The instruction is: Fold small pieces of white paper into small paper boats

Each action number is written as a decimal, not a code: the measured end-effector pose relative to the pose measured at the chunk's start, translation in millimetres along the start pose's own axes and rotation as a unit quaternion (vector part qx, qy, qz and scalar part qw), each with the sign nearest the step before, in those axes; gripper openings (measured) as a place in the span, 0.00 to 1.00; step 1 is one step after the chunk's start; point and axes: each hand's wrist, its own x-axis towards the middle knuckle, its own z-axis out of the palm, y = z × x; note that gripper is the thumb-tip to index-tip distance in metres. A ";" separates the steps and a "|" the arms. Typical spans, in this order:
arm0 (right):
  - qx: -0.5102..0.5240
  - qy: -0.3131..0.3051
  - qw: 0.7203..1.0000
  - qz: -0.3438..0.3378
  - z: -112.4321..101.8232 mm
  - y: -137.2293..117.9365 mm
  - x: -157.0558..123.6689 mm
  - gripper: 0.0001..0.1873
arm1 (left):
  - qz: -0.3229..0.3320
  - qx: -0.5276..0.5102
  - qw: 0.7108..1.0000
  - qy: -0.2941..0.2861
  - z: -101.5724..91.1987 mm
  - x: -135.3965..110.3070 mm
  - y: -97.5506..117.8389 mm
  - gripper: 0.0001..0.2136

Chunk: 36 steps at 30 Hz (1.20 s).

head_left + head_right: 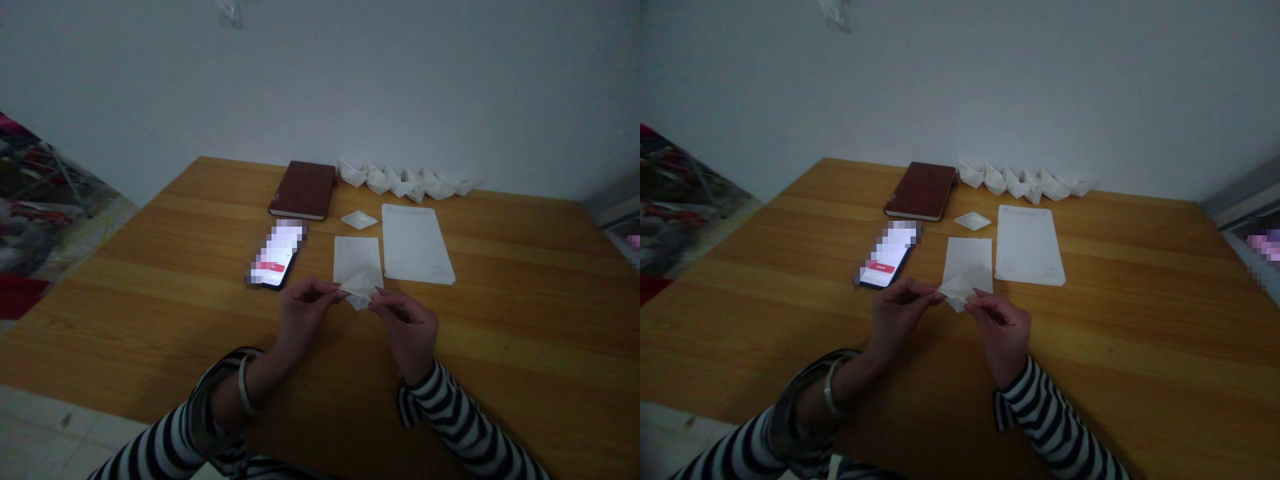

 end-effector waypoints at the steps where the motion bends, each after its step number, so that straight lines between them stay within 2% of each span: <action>1: -0.005 -0.001 1.000 -0.002 0.1 -0.5 -0.6 0.04 | -0.001 -0.003 1.000 -0.001 -0.3 0.7 0.0 0.08; 11: 0.014 -0.012 0.998 0.055 2.1 -8.1 3.0 0.08 | -0.040 -0.052 0.997 -0.028 -1.7 2.8 2.3 0.13; 18: 0.019 -0.013 0.997 0.075 1.4 -7.0 3.7 0.08 | -0.071 -0.081 0.992 -0.072 -4.7 5.5 1.1 0.14; 21: 0.016 -0.006 0.996 0.084 -0.2 -4.7 5.5 0.08 | -0.088 -0.118 0.983 -0.106 -5.1 6.2 0.0 0.16; 24: 0.017 -0.005 0.996 0.082 -1.2 -1.9 7.5 0.09 | -0.112 -0.156 0.975 -0.112 -4.2 6.5 -1.5 0.16; 27: 0.003 -0.001 0.998 0.067 -1.6 -0.7 6.9 0.08 | -0.148 -0.161 0.971 -0.094 -2.6 7.5 -1.7 0.15; 30: -0.039 0.004 0.999 0.010 -2.7 -1.0 3.4 0.06 | -0.187 -0.149 0.965 -0.104 -2.3 9.5 -1.4 0.15; 34: -0.087 -0.026 0.993 -0.079 -6.0 -1.0 0.9 0.01 | -0.206 -0.117 0.956 -0.171 -5.8 12.1 -3.9 0.12; 36: -0.086 -0.018 0.993 -0.080 -7.8 -0.5 3.4 0.02 | -0.209 -0.100 0.949 -0.213 -8.8 13.2 -5.4 0.10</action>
